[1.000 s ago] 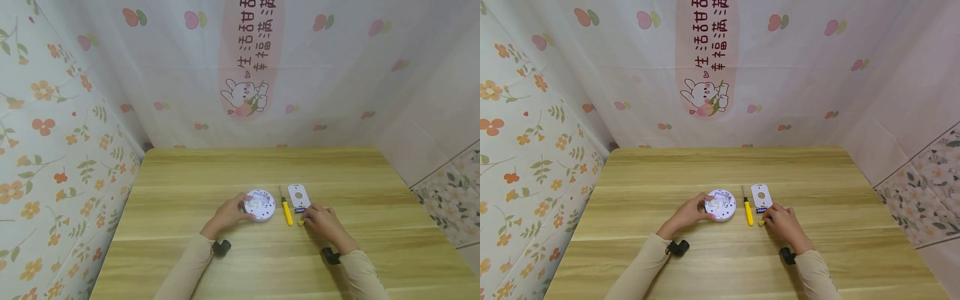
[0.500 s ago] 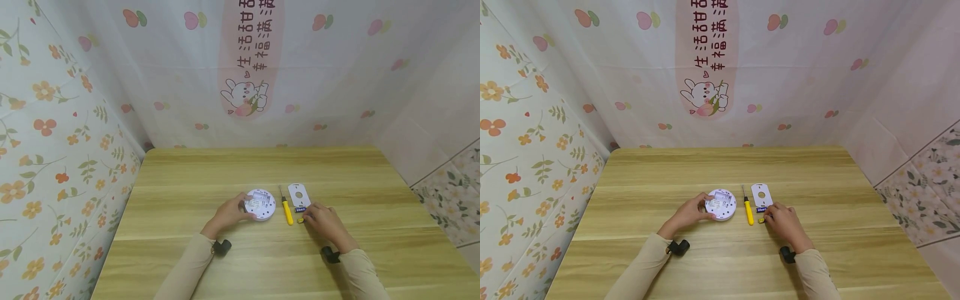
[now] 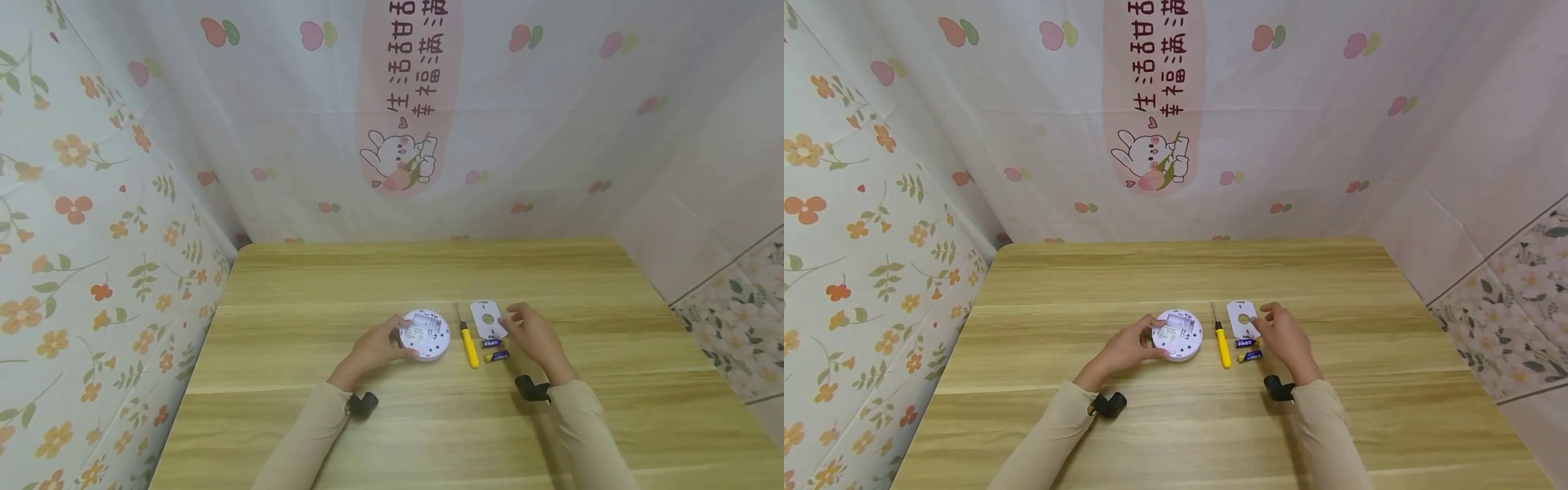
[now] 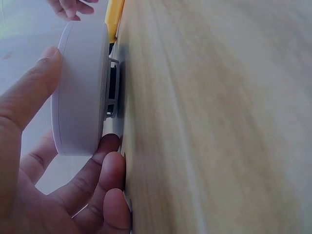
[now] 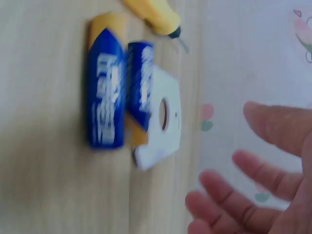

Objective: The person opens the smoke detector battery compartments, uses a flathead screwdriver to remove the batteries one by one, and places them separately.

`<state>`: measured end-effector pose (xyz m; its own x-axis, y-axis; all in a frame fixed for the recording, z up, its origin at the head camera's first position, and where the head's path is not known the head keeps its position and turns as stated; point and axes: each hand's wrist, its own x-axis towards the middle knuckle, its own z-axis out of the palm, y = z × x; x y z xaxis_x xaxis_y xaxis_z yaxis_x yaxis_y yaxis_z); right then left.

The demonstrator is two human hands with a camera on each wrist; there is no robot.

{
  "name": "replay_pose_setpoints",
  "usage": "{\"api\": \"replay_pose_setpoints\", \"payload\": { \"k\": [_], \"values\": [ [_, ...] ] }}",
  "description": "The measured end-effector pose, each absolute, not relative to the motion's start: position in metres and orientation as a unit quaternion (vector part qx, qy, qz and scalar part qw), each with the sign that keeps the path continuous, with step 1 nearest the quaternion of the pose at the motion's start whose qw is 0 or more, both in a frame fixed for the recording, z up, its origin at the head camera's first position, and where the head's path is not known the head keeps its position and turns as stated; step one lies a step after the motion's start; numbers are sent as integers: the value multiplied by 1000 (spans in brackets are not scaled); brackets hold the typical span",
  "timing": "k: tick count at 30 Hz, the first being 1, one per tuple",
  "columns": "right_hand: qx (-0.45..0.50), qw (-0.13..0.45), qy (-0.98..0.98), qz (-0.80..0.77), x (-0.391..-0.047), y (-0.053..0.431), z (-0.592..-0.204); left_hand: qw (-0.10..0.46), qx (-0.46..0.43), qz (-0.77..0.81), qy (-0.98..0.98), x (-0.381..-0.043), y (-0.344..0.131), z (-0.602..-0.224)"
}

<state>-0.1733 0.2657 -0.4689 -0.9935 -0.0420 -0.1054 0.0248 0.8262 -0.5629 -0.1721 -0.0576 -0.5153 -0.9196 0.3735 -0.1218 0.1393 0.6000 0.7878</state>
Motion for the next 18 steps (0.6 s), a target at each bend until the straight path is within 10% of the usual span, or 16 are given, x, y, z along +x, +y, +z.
{"api": "replay_pose_setpoints", "payload": {
  "k": [18],
  "values": [
    [93,168,956,-221,-208,226,-471,139,139,427,883,-172,-58,-515]
  ]
}}
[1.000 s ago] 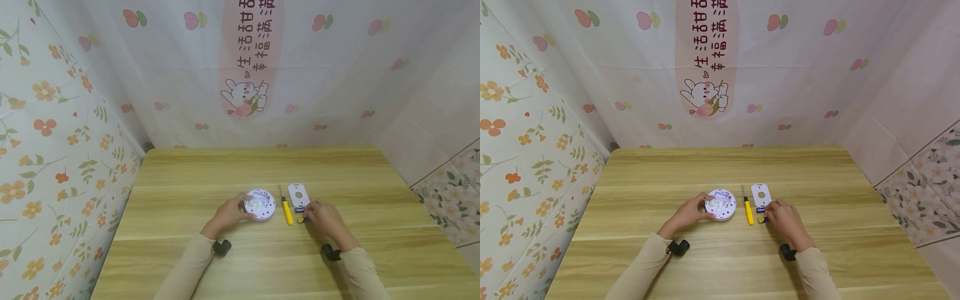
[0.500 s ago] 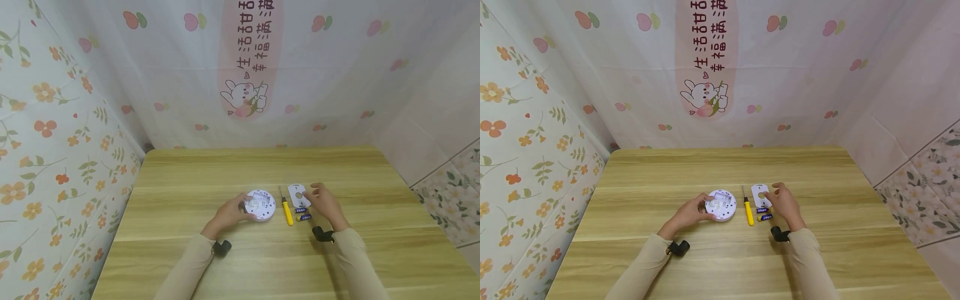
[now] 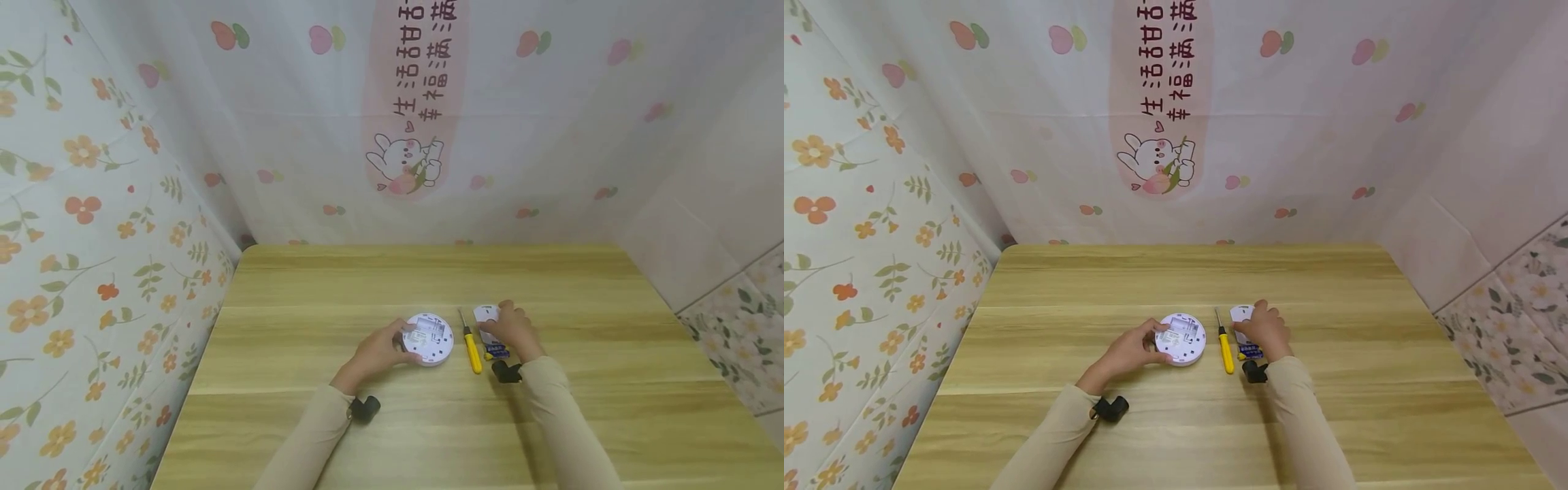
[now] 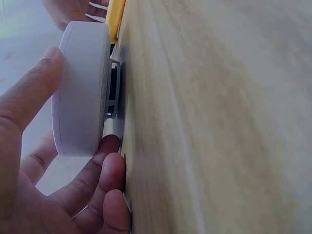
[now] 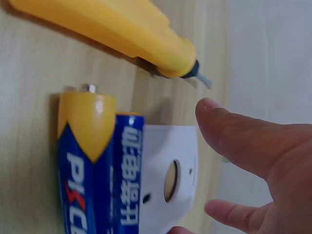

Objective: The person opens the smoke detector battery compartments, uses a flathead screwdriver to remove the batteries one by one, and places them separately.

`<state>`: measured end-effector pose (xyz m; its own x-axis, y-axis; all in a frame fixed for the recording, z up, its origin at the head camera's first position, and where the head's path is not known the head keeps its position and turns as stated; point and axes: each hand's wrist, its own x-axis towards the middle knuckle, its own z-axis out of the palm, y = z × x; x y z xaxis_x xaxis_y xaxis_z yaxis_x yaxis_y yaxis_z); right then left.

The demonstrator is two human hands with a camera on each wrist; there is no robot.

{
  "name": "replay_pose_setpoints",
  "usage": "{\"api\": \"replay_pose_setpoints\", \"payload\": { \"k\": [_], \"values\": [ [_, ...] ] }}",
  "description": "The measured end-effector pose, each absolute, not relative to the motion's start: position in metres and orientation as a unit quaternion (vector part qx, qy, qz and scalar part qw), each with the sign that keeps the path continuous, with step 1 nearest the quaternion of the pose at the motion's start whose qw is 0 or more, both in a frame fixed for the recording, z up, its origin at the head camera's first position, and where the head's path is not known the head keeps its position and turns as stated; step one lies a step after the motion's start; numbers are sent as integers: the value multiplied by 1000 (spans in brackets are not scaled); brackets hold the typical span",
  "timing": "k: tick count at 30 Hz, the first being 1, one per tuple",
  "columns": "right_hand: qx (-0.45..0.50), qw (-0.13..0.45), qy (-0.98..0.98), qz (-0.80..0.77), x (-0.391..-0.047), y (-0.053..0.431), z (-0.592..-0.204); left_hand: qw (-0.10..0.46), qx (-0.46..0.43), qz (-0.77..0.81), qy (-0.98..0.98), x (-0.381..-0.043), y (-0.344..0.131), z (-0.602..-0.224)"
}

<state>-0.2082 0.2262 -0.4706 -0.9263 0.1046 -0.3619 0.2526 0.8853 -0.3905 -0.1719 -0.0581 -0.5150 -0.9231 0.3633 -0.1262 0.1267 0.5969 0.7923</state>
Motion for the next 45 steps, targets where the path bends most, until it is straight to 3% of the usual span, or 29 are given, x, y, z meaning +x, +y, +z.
{"api": "replay_pose_setpoints", "payload": {
  "k": [19,30,45],
  "values": [
    [83,140,970,-183,-214,215,-482,139,142,422,884,-172,-57,-514],
    [70,83,967,-230,-217,219,-486,142,142,420,885,-171,-58,-512],
    [6,11,971,-237,-201,209,-460,141,151,419,884,-170,-58,-511]
  ]
}}
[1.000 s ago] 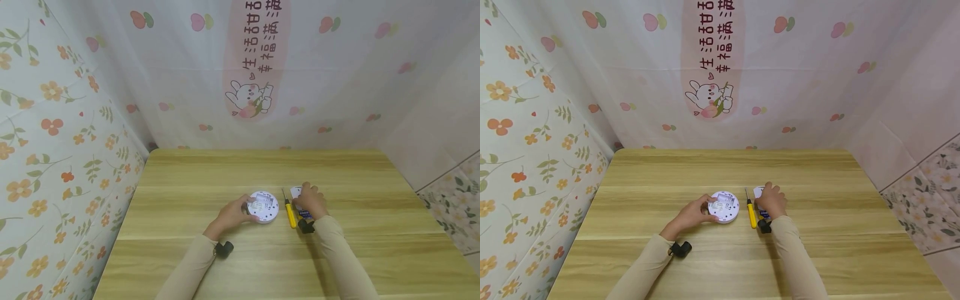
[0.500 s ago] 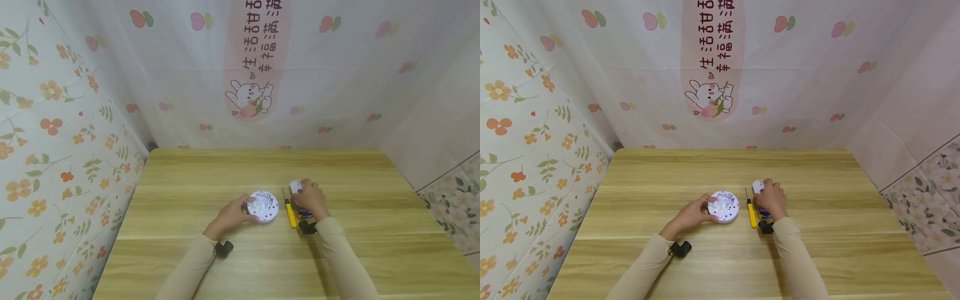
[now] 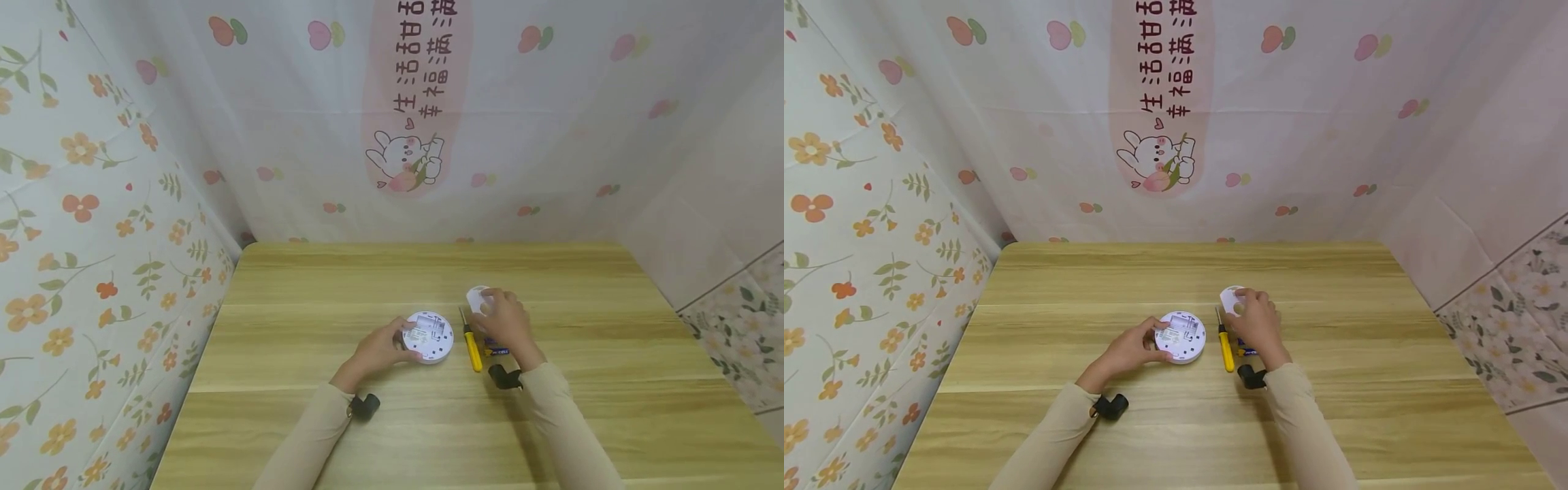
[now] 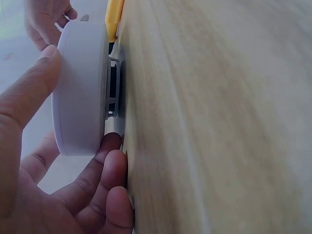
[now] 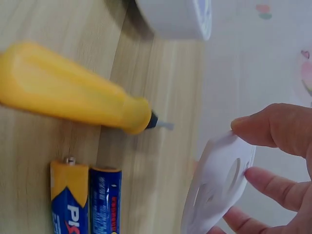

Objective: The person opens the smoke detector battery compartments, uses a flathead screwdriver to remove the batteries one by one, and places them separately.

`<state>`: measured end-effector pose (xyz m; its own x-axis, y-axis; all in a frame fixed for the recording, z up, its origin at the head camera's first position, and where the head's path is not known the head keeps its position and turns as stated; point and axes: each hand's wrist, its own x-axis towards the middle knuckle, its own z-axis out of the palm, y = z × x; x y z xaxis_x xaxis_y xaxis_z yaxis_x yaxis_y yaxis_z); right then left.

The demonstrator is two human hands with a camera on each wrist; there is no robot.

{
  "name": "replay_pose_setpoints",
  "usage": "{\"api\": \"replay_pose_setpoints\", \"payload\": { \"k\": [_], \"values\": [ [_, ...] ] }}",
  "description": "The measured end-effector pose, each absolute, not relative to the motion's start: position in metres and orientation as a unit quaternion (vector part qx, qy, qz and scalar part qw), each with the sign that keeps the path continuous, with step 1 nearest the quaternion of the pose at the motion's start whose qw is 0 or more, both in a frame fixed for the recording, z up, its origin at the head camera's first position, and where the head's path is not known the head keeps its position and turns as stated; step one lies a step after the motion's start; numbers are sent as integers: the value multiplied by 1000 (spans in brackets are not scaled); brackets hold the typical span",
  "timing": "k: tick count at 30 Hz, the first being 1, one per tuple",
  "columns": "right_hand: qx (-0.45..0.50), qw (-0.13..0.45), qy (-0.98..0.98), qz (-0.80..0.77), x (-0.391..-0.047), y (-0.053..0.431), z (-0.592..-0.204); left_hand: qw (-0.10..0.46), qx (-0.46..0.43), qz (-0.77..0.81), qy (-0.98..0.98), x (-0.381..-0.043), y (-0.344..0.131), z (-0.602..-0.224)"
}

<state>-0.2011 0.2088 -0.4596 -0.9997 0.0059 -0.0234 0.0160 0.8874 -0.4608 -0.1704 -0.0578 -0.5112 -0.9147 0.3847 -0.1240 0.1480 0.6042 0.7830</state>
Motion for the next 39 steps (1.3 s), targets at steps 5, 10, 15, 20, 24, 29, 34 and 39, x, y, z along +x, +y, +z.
{"api": "replay_pose_setpoints", "payload": {
  "k": [5,10,15,20,24,29,34,39],
  "values": [
    [-8,-4,972,-233,-193,202,-457,141,151,417,885,-169,-59,-510],
    [-28,-19,969,-244,-185,193,-454,133,153,419,885,-169,-60,-511],
    [-49,-10,964,-261,-176,180,-455,123,154,418,887,-168,-60,-511],
    [-64,-9,962,-266,-170,171,-458,122,153,429,882,-168,-60,-511],
    [-78,-14,961,-266,-165,165,-461,125,150,448,872,-168,-61,-510],
    [-93,-17,963,-253,-162,159,-466,130,151,465,862,-168,-62,-511],
    [-105,-20,963,-246,-160,155,-471,125,159,450,870,-169,-61,-513],
    [-120,-30,962,-243,-157,151,-473,121,158,426,883,-168,-60,-513]
  ]
}}
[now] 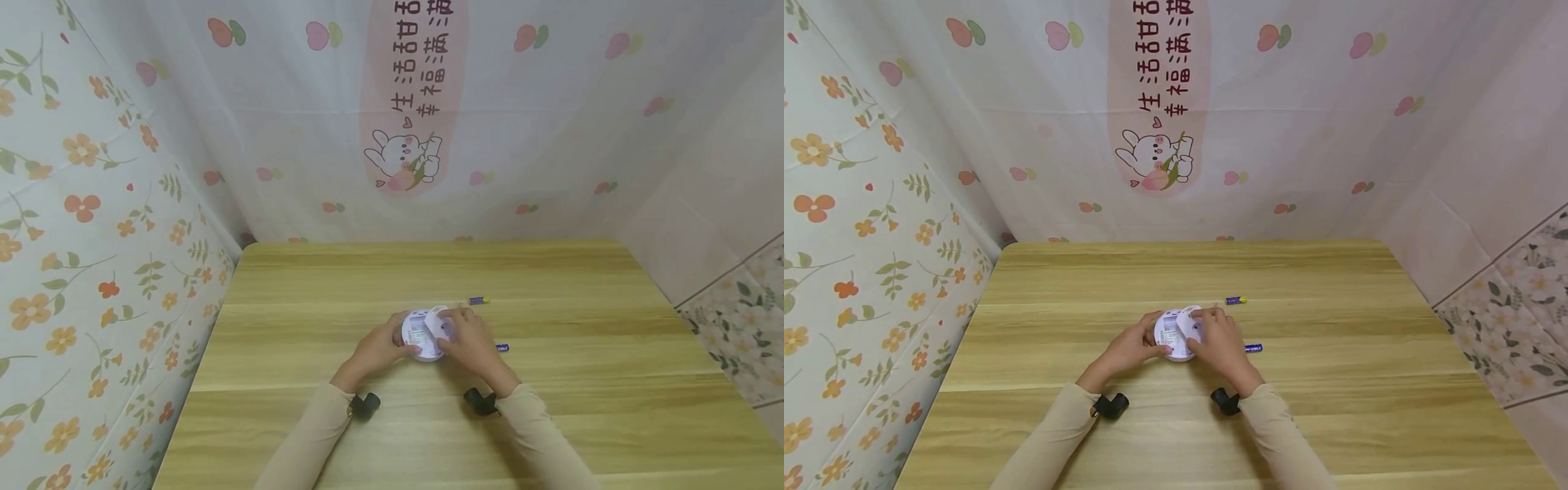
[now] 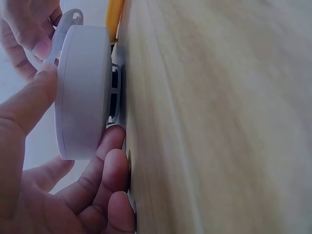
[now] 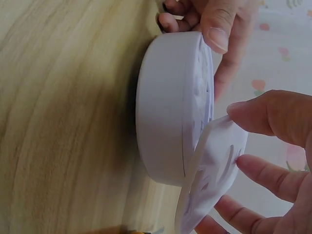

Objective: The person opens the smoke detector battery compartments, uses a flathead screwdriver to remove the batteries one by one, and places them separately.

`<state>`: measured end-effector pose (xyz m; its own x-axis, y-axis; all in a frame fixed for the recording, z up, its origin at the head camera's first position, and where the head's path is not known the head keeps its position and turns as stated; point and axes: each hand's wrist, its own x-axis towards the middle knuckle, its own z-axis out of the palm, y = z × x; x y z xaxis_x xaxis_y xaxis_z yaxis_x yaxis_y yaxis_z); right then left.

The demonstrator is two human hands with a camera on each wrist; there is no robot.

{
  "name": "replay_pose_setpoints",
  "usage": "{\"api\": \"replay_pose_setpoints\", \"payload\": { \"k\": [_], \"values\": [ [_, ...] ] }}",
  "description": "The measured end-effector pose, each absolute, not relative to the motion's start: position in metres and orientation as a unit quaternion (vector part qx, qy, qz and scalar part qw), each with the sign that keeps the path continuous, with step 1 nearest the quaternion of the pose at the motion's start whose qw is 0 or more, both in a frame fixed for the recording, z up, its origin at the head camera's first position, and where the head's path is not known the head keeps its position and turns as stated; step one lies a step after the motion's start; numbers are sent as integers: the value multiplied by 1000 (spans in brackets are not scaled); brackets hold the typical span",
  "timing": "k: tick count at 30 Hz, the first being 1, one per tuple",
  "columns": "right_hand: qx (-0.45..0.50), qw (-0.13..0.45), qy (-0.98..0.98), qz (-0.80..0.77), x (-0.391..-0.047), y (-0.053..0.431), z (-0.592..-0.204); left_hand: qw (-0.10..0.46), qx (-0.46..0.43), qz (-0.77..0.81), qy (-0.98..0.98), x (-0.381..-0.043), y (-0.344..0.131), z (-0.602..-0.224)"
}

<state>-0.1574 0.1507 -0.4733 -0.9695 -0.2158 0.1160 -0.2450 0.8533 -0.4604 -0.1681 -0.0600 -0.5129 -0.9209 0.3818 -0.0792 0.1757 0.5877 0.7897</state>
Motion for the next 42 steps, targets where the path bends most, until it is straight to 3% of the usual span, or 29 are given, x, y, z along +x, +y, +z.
{"api": "replay_pose_setpoints", "payload": {
  "k": [42],
  "values": [
    [205,48,-957,200,-155,126,-483,140,141,396,896,-169,-56,-515]
  ]
}}
